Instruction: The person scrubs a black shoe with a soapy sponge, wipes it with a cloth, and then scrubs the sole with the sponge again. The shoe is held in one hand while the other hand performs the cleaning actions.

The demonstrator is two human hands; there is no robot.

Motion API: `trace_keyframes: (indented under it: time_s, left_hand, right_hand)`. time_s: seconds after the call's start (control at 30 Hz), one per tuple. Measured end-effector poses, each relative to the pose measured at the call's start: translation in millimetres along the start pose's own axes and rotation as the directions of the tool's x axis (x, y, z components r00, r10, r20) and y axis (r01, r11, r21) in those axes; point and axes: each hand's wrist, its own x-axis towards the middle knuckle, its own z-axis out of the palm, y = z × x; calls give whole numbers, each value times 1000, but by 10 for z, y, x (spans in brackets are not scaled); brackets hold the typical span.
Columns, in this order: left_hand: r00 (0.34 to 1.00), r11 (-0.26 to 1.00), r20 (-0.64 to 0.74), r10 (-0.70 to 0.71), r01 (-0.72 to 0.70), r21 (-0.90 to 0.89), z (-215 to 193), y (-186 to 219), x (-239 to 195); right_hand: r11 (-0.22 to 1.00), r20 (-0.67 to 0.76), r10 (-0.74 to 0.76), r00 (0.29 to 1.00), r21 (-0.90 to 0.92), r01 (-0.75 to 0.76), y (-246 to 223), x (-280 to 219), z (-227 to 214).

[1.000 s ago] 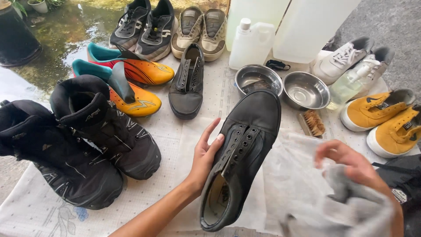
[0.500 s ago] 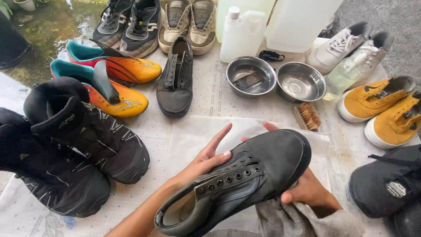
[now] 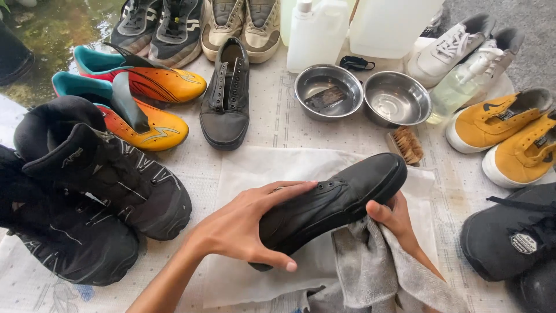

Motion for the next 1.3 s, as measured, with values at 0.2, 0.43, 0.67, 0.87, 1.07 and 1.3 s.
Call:
trace_keyframes:
  time_s: [0.2, 0.43, 0.67, 0.87, 1.07, 1.3]
  left_hand:
    - [997, 999, -66, -37, 39, 27, 35, -205, 34]
    - [977, 925, -22, -212, 194, -328, -36, -433, 22]
    - [978, 879, -111, -177, 106, -466, -107, -617, 18]
    - [986, 880, -59, -156, 112, -461, -114, -593, -38]
    - [986, 896, -12, -164, 144, -421, -99, -497, 5]
    - [998, 930, -34, -55, 39, -365, -61, -582, -28]
  right_hand:
    - [970, -177, 244, 954, 33, -242, -68, -18, 48]
    - [961, 120, 155, 981, -250, -121, -190, 16, -119]
    - [991, 287, 114, 951, -99, -89, -58, 154, -440]
    - [999, 363, -12, 932, -39, 28, 342, 329, -549]
    - [984, 183, 159, 970, -105, -142, -9, 281, -87]
    - [848, -221, 455, 863, -189, -496, -932, -115, 584]
